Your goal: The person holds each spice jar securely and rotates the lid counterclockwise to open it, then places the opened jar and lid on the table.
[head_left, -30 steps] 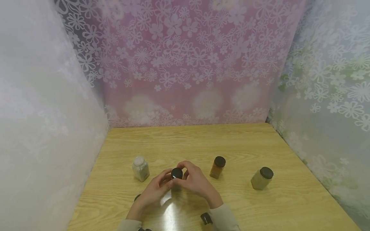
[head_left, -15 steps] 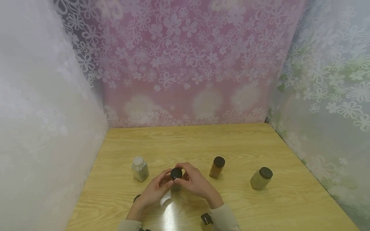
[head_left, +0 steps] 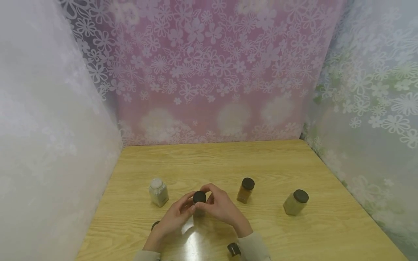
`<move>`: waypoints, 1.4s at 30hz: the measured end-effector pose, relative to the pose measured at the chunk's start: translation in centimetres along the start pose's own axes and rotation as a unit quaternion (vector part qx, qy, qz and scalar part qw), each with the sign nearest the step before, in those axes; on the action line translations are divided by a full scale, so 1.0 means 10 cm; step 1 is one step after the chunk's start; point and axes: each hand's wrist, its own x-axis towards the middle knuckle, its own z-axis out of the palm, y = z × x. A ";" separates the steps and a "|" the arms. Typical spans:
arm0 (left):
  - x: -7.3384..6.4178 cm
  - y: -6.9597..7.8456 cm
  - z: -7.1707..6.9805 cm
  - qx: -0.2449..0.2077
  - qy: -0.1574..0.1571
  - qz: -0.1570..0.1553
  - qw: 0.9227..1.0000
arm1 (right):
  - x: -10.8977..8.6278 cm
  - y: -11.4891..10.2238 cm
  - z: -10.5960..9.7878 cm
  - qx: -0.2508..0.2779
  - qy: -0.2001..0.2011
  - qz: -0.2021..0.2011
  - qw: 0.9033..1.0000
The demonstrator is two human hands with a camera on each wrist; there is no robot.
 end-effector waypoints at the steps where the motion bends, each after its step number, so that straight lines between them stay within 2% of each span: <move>1: 0.00 0.00 0.00 -0.002 0.000 0.000 1.000 | 0.00 -0.01 -0.01 -0.002 -0.001 -0.004 1.000; 5: 0.01 0.03 0.02 0.005 0.010 -0.002 1.000 | 0.00 -0.02 -0.05 -0.024 -0.012 -0.044 0.999; 7: 0.02 0.04 0.02 0.007 0.013 -0.004 1.000 | -0.01 -0.03 -0.06 -0.037 -0.017 -0.050 0.998; 14: 0.03 0.05 0.01 0.009 0.010 -0.008 1.000 | 0.00 -0.05 -0.02 -0.013 0.010 0.009 1.000; 21: 0.02 0.04 0.01 0.009 0.003 -0.003 1.000 | -0.01 -0.01 -0.04 -0.027 -0.006 -0.047 0.999; 28: 0.02 0.05 0.01 0.010 0.006 -0.004 1.000 | 0.00 -0.05 -0.02 -0.024 0.010 0.018 1.000; 35: 0.02 0.05 0.01 0.013 0.002 -0.006 1.000 | 0.00 -0.05 -0.07 -0.048 -0.014 -0.042 0.998; 38: 0.02 0.07 0.01 0.018 0.006 -0.009 1.000 | 0.00 -0.05 -0.07 -0.050 -0.016 -0.030 0.998; 42: 0.01 0.08 0.01 0.024 0.009 -0.009 1.000 | 0.01 -0.06 -0.03 -0.040 0.001 0.005 0.999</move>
